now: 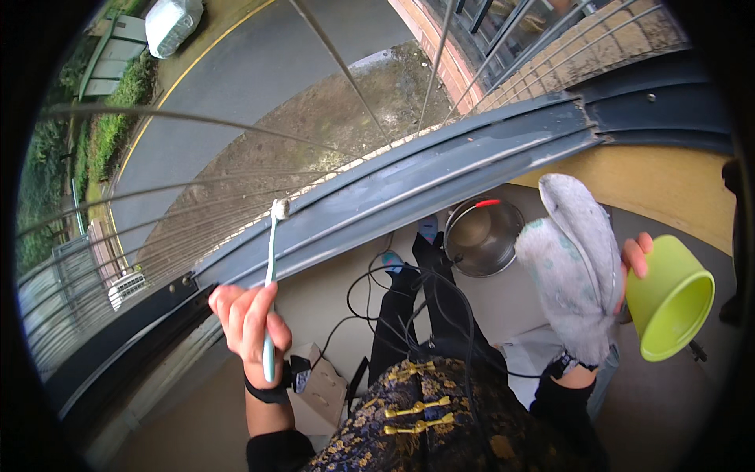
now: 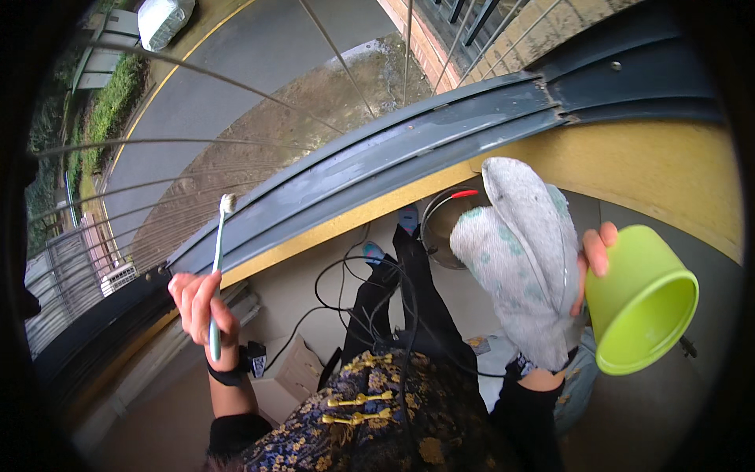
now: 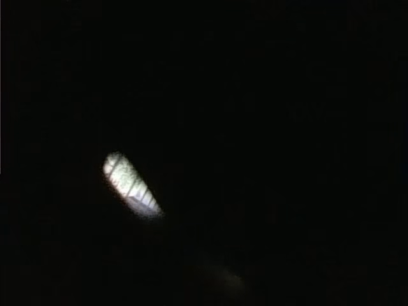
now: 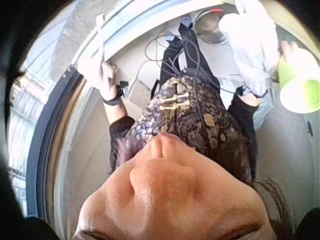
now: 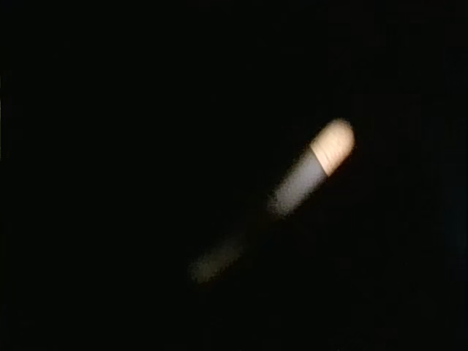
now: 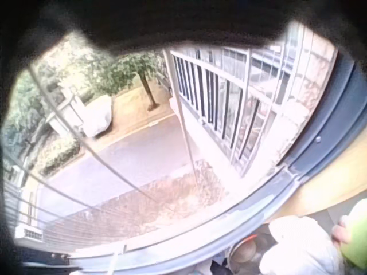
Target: The person wipes the balcony glass panels with a cloth, then moves to the window frame and uses a toothbrush with a cleaning solution to scrub the track. They wipe the frame with the cloth and continue scrubbing the track along its length.
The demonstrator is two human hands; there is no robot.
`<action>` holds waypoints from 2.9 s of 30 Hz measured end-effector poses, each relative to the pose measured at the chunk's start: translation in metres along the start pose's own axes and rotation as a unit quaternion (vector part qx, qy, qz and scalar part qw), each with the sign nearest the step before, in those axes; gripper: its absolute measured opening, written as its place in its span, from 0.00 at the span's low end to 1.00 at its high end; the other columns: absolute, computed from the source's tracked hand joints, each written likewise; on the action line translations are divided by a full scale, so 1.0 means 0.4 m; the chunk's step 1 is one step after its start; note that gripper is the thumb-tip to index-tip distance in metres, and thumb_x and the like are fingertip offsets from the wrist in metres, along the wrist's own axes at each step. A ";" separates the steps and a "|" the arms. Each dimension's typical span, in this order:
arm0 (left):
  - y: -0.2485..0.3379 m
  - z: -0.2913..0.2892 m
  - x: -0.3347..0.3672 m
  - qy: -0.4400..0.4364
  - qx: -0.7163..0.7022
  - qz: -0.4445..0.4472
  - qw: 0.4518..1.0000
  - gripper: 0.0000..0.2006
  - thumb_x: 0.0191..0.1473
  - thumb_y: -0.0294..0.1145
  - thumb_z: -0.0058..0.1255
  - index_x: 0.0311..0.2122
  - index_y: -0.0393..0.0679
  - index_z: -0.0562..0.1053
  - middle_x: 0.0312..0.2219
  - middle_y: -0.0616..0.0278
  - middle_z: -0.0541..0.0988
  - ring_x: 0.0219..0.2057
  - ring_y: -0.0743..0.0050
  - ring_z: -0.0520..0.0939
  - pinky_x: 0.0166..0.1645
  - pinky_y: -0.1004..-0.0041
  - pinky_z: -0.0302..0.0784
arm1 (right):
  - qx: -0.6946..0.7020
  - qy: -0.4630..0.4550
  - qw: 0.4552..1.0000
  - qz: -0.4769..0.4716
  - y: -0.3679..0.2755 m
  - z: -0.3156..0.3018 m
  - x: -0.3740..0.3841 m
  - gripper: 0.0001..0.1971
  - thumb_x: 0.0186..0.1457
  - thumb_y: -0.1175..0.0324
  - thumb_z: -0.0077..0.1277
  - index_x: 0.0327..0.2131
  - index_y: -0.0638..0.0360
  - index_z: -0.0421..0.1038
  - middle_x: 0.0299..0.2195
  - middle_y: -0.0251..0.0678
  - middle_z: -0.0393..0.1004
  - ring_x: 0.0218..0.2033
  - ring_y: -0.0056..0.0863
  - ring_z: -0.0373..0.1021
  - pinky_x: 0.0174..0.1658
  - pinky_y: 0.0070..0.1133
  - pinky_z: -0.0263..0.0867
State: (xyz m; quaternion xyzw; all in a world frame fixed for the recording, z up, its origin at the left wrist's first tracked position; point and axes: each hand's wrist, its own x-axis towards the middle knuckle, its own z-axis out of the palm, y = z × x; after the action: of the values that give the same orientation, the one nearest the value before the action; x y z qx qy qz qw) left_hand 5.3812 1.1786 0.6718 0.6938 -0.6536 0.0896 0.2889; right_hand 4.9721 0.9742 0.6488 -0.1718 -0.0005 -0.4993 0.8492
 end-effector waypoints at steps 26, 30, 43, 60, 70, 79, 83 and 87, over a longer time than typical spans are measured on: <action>0.134 0.350 0.342 -0.232 -0.379 0.184 0.877 0.20 0.42 0.22 0.58 0.45 0.39 0.75 0.37 0.58 0.78 0.35 0.63 0.77 0.37 0.69 0.76 | -0.026 0.101 0.991 -0.085 0.062 0.012 -0.012 0.18 0.63 0.62 0.32 0.47 0.69 0.54 0.35 0.46 0.64 0.15 0.27 0.60 0.24 0.23 0.64; 0.052 0.305 0.346 -0.287 -0.398 0.168 0.855 0.19 0.39 0.20 0.58 0.42 0.39 0.76 0.35 0.57 0.79 0.36 0.61 0.78 0.40 0.69 0.76 | -0.052 0.055 0.997 -0.002 -0.007 -0.032 -0.007 0.17 0.63 0.62 0.32 0.46 0.68 0.54 0.34 0.44 0.64 0.15 0.28 0.60 0.26 0.23 0.65; 0.068 0.281 0.357 -0.343 -0.355 0.193 0.848 0.21 0.41 0.21 0.57 0.46 0.38 0.74 0.38 0.54 0.78 0.39 0.58 0.77 0.43 0.67 0.76 | -0.040 0.166 0.985 0.021 -0.045 -0.052 -0.084 0.30 0.52 0.54 0.54 0.49 0.69 0.58 0.35 0.51 0.66 0.16 0.30 0.62 0.17 0.20 0.62; 0.228 0.484 0.553 -0.251 -0.441 0.249 0.825 0.12 0.45 0.23 0.55 0.38 0.37 0.76 0.29 0.58 0.77 0.32 0.60 0.76 0.38 0.67 0.75 | -0.115 0.269 0.952 -0.088 -0.043 -0.006 -0.049 0.20 0.58 0.57 0.45 0.41 0.67 0.67 0.41 0.49 0.64 0.34 0.37 0.61 0.33 0.20 0.61; 0.319 0.549 0.539 -0.191 -0.415 0.251 0.853 0.16 0.43 0.20 0.56 0.41 0.36 0.74 0.32 0.57 0.76 0.34 0.61 0.76 0.39 0.68 0.76 | -0.174 0.263 0.949 0.012 -0.049 0.050 0.001 0.22 0.56 0.54 0.46 0.42 0.67 0.67 0.41 0.48 0.66 0.34 0.35 0.61 0.36 0.20 0.59; 0.302 0.517 0.551 -0.182 -0.461 0.235 0.836 0.16 0.45 0.18 0.55 0.43 0.37 0.74 0.31 0.56 0.76 0.33 0.60 0.76 0.38 0.67 0.74 | -0.200 0.273 0.939 0.062 -0.052 0.063 0.015 0.25 0.56 0.54 0.46 0.41 0.73 0.65 0.37 0.47 0.65 0.34 0.33 0.62 0.36 0.16 0.60; 0.335 0.532 0.540 -0.198 -0.442 0.231 0.844 0.16 0.44 0.19 0.56 0.43 0.37 0.75 0.31 0.56 0.76 0.33 0.61 0.77 0.38 0.67 0.75 | -0.162 0.232 0.956 0.081 -0.057 0.065 0.026 0.24 0.57 0.55 0.46 0.41 0.72 0.65 0.38 0.47 0.65 0.34 0.34 0.63 0.34 0.17 0.61; 0.276 0.493 0.563 -0.210 -0.419 0.231 0.852 0.16 0.43 0.18 0.53 0.41 0.38 0.75 0.28 0.57 0.76 0.30 0.62 0.77 0.37 0.67 0.75 | -0.172 0.261 0.949 0.039 -0.032 0.063 0.011 0.22 0.57 0.55 0.47 0.42 0.69 0.67 0.39 0.47 0.66 0.33 0.34 0.63 0.34 0.19 0.62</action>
State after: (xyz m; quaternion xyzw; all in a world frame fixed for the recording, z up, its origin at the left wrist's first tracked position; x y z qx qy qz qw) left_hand 5.2547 0.8863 0.6552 0.3380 -0.8157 -0.2767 0.3793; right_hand 4.9678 0.9724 0.6770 -0.1790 0.3143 -0.4858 0.7957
